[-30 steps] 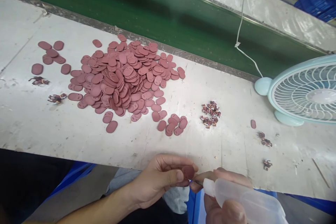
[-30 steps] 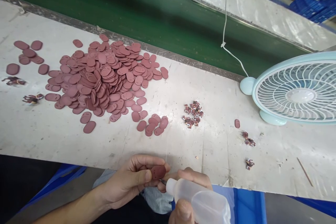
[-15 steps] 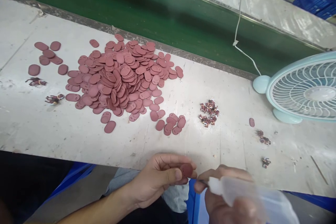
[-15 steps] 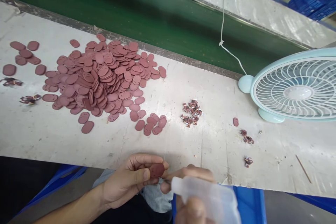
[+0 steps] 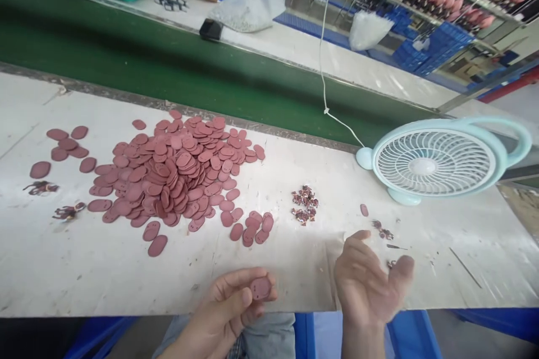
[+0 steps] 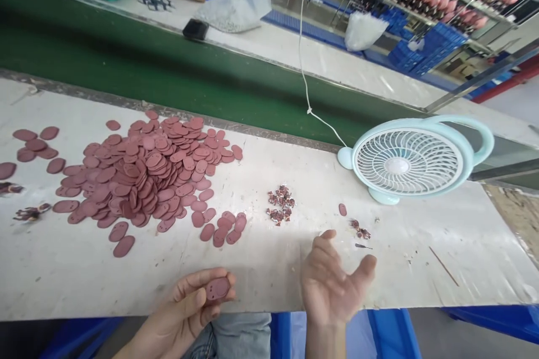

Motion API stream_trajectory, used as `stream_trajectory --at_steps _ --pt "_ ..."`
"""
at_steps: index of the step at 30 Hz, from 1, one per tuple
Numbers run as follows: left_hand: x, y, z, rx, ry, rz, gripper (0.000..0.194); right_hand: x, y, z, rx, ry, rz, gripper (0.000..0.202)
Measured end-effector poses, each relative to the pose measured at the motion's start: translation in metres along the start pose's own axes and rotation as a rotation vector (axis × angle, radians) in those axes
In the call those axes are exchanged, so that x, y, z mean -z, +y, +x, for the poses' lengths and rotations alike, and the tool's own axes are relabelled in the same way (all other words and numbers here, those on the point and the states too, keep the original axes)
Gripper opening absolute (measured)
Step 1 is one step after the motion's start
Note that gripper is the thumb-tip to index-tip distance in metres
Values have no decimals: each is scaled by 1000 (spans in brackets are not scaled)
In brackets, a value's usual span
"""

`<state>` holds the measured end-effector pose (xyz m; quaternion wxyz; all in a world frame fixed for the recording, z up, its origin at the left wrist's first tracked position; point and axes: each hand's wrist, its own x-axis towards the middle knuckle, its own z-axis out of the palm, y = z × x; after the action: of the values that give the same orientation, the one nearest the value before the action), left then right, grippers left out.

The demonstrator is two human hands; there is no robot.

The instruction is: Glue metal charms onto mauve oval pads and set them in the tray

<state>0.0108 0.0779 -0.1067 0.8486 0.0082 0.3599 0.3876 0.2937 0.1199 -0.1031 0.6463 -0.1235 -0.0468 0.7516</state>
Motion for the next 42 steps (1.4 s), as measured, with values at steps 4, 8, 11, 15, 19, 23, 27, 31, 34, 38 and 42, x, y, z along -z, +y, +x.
stream_trajectory --at_steps 4,8,11,15,19,23,27,31,34,38,42 --pt "-7 11 -6 -47 88 23 36 -20 36 22 413 88 -1230 28" --pt "-12 17 -9 -89 106 32 38 -13 40 71 421 -130 -2451 62" --pt "-8 19 -11 -107 95 51 38 -1 44 75 272 -192 -2773 71" --pt "2 14 -14 -85 47 97 37 1 59 35 275 -178 -2840 74" --pt "11 1 -14 -9 27 103 34 -8 63 -2 325 -208 -2841 73" --pt "11 -10 -14 48 12 76 28 -8 58 -20 372 -334 -2777 52" --pt "4 -11 -15 33 36 79 29 -14 55 -20 503 -232 -2619 37" --pt "-4 -9 -17 6 69 90 29 -24 59 -4 356 -282 -2634 23" --pt "-5 -7 -18 -23 68 103 28 -23 63 9 269 -340 -2697 15" --pt "0 -8 -16 -56 60 118 27 -28 64 10 361 -299 -2696 15" --pt "6 -10 -13 -98 38 124 27 -50 69 -17 317 -180 -2162 8"
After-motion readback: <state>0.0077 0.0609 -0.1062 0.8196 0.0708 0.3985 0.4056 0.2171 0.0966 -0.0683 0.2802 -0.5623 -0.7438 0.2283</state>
